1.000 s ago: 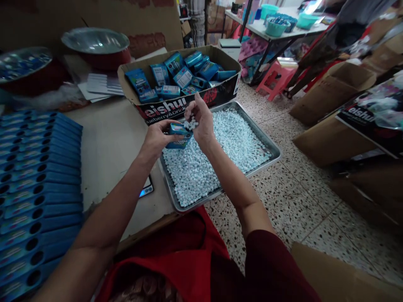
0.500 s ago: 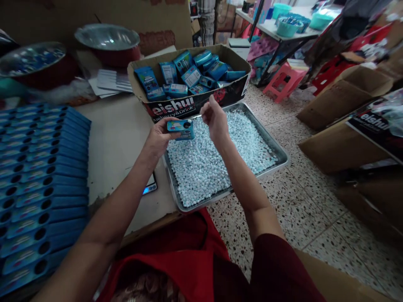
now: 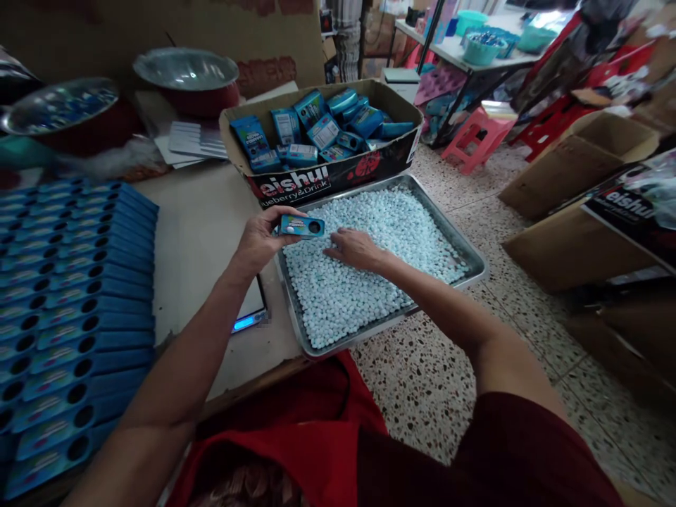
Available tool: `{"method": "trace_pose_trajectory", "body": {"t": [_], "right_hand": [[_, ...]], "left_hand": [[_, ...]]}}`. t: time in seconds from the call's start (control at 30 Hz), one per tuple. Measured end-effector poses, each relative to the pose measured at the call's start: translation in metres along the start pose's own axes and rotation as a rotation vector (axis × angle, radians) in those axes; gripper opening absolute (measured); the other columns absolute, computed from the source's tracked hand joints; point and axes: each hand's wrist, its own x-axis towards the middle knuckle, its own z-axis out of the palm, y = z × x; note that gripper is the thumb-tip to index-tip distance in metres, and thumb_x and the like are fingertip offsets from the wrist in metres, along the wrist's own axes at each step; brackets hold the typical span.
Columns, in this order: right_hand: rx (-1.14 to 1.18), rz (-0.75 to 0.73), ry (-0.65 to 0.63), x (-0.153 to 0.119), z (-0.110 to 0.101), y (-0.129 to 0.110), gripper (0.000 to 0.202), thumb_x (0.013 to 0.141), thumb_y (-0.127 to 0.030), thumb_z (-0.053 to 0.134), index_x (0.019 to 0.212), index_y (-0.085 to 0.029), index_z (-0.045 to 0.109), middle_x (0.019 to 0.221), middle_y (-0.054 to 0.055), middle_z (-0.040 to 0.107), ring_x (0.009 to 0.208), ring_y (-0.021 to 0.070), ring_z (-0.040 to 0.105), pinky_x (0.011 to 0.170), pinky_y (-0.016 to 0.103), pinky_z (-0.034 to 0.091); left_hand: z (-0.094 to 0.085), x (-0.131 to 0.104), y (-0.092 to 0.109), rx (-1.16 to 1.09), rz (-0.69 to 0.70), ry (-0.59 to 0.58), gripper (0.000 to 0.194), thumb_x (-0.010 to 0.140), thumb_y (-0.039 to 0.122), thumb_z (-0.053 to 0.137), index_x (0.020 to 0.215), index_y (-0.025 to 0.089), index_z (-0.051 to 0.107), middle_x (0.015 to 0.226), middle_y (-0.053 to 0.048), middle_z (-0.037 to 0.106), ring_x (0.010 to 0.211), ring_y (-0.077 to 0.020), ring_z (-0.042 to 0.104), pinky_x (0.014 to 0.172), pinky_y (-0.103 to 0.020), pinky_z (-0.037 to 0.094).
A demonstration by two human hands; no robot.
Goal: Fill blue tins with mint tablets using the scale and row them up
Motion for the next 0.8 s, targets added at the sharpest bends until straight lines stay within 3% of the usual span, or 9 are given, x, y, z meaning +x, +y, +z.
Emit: {"method": "trace_pose_trajectory", "body": {"t": [0.07,0.13,0.2,0.27,0.37,0.53,0.8], "right_hand": [[0.395,0.220,0.122,0.002,-0.005,0.002,0.038,0.109,-0.051,0.068,0.085,-0.022,0.066,0.085,0.008,0.072,0.080,0.0223,0.063,0.074,0.033,0.051],[0.941,0.421,0.246,0.007,-0.013,0.003,0.040,0.104,-0.053,0.070,0.079,-0.023,0.059,0.073,0.003,0.063,0.064,0.0154,0.053,0.057,0.027,0.040],[1.450,0.462,0.333,0.014,-0.024,0.002,0.038,0.098,-0.052,0.077,0.082,-0.024,0.057,0.074,0.000,0.063,0.060,0.0117,0.050,0.049,0.023,0.034],[1.749,0.352,0.408,0.021,-0.035,-0.002,0.039,0.093,-0.050,0.086,0.086,-0.024,0.057,0.079,0.000,0.067,0.065,0.0116,0.057,0.050,0.021,0.041],[1.811,0.167,0.521,0.031,-0.047,-0.019,0.037,0.095,-0.052,0.089,0.092,-0.027,0.061,0.084,0.001,0.067,0.083,0.0174,0.069,0.062,0.026,0.056],[1.647,0.077,0.614,0.044,-0.049,-0.051,0.038,0.097,-0.064,0.085,0.105,-0.029,0.072,0.094,0.004,0.069,0.108,0.0256,0.074,0.073,0.033,0.061],[1.547,0.007,0.644,0.056,-0.034,-0.046,0.049,0.101,-0.078,0.080,0.121,-0.034,0.075,0.102,0.003,0.071,0.102,0.0214,0.070,0.072,0.031,0.055]], "left_hand": [[0.001,0.000,-0.002,-0.002,-0.024,0.040,0.051,0.067,0.035,0.108,0.112,0.023,0.085,0.115,-0.005,0.084,0.107,-0.0263,0.077,0.104,-0.039,0.063],[0.003,0.001,-0.005,-0.025,-0.059,0.087,0.051,0.068,0.033,0.105,0.114,0.023,0.085,0.113,-0.004,0.084,0.101,-0.0238,0.076,0.096,-0.036,0.063],[0.007,0.000,-0.008,-0.013,-0.077,0.106,0.051,0.068,0.032,0.104,0.115,0.022,0.086,0.110,-0.004,0.084,0.098,-0.0230,0.076,0.092,-0.035,0.063],[0.010,0.000,-0.008,0.008,-0.088,0.082,0.050,0.069,0.033,0.104,0.115,0.022,0.087,0.108,-0.004,0.084,0.098,-0.0234,0.076,0.091,-0.035,0.063],[0.013,0.000,-0.005,-0.002,-0.105,0.039,0.049,0.070,0.032,0.103,0.115,0.022,0.087,0.108,-0.005,0.085,0.099,-0.0240,0.077,0.091,-0.036,0.063],[0.017,0.000,-0.008,-0.055,-0.130,0.056,0.053,0.067,0.028,0.104,0.117,0.022,0.085,0.109,-0.005,0.084,0.100,-0.0241,0.078,0.090,-0.035,0.064],[0.019,-0.004,-0.009,-0.046,-0.114,0.075,0.051,0.068,0.027,0.105,0.115,0.022,0.087,0.107,-0.004,0.085,0.099,-0.0226,0.077,0.094,-0.037,0.064]]}}
